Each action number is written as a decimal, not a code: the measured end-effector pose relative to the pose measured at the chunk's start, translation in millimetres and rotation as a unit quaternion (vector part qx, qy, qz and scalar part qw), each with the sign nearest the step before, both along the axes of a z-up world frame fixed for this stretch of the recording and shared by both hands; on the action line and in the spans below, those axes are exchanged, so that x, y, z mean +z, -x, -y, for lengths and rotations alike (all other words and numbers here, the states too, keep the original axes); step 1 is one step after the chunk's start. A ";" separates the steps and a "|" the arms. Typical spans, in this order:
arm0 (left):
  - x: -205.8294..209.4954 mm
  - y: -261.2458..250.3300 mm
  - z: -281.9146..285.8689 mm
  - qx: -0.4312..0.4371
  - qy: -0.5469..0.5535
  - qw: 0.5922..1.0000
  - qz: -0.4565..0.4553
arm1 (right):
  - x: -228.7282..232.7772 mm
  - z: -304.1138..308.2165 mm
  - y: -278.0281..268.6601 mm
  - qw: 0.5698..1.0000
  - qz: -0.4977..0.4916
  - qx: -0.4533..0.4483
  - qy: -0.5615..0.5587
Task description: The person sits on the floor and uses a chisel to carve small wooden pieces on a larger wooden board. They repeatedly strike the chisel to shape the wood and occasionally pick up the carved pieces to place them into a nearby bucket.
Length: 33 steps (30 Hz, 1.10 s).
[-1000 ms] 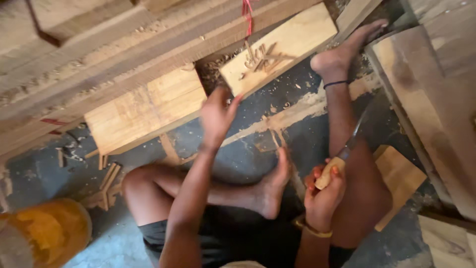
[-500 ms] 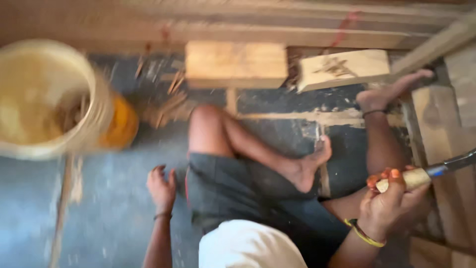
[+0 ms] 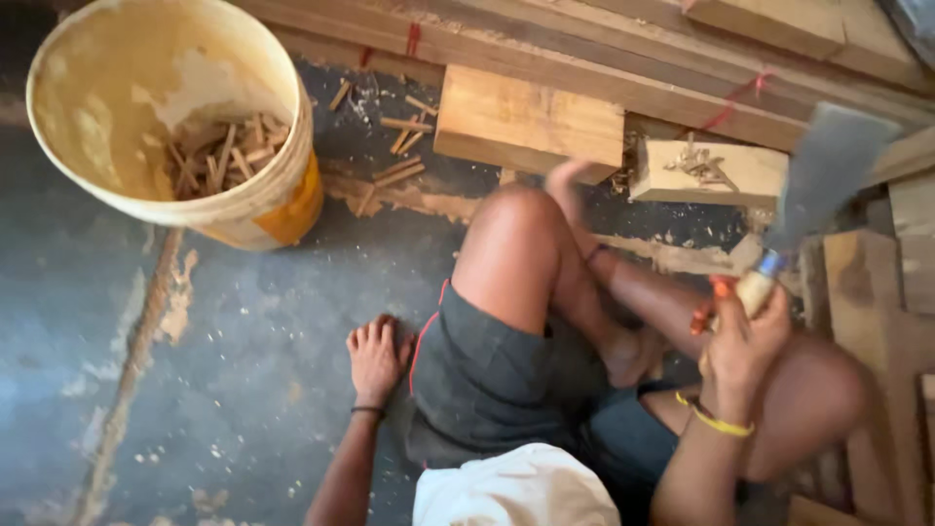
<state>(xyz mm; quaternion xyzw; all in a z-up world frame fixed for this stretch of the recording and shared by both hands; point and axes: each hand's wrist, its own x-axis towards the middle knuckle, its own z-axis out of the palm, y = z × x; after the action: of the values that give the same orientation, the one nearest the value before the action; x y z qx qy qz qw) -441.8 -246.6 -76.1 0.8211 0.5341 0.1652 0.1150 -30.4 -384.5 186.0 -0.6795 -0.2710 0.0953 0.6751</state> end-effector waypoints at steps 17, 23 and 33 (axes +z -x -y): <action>-8.4 -3.1 -25.2 -0.003 -0.034 0.997 0.068 | -160.0 -196.5 -67.7 0.975 0.048 0.086 0.198; -2.3 -28.6 -60.6 0.034 0.006 0.999 0.005 | -237.7 -213.7 -133.2 0.957 0.203 -0.008 0.205; -25.2 -48.4 -55.2 0.014 0.123 0.992 -0.002 | -241.8 -149.1 -158.3 0.992 0.120 -0.030 -0.029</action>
<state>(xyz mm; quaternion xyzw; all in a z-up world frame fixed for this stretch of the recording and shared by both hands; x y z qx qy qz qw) -393.4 -191.4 -101.3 0.7935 0.5622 0.0980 0.2114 127.9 -235.4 -55.8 -0.6741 -0.3324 -0.0154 0.6594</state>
